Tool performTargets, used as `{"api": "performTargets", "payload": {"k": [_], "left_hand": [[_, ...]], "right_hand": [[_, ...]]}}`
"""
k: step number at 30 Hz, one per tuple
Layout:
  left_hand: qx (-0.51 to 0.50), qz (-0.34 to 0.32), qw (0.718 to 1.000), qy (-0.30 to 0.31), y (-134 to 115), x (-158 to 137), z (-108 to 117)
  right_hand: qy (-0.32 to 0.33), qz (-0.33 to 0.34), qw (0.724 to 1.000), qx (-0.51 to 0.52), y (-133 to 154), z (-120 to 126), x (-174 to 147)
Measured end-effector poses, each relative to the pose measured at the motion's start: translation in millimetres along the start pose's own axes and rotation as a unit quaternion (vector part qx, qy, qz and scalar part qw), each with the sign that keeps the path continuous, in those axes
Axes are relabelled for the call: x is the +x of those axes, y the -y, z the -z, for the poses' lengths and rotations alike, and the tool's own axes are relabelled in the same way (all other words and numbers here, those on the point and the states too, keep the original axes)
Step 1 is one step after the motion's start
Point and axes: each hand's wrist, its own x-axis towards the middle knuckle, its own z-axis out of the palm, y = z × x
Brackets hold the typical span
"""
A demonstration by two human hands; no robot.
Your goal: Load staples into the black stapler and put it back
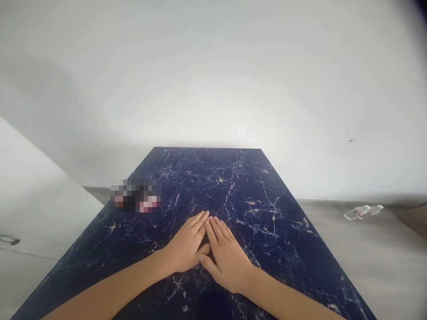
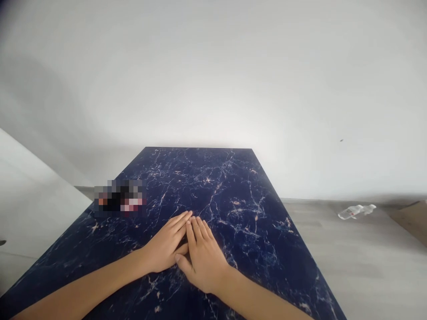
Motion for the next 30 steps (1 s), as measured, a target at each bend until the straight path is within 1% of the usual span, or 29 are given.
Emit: {"api": "performTargets", "payload": {"k": [2,6,11,13,16,20,26,30], "left_hand": [[-0.002,0.0,1.0,0.002,0.4,0.0,-0.2],[-0.012,-0.001,1.0,-0.026,2.1,-0.6,-0.9],[-0.01,-0.005,0.999,-0.035,5.9,-1.0,-2.3],[-0.006,-0.008,0.999,-0.037,7.1,-0.4,-4.0],[0.003,-0.006,0.999,-0.041,7.7,1.5,-7.7],[0.0,0.007,0.998,-0.063,6.8,5.0,-11.5],[-0.013,0.012,0.997,-0.08,4.9,7.1,-10.3],[-0.025,0.035,0.995,-0.089,-0.9,4.9,-5.1]], "right_hand": [[0.002,-0.003,1.0,-0.001,0.5,-0.2,0.9],[-0.001,-0.008,1.0,0.0,2.3,1.4,3.5],[-0.004,-0.011,1.0,-0.002,1.4,3.5,8.4],[-0.017,-0.003,1.0,-0.007,0.3,4.3,11.6],[-0.053,0.008,0.998,-0.015,0.7,7.1,17.8],[-0.097,-0.01,0.995,-0.01,4.3,12.6,24.4],[-0.107,-0.02,0.994,0.004,5.8,15.7,25.0],[-0.121,-0.044,0.992,0.012,7.8,12.7,24.3]]}}
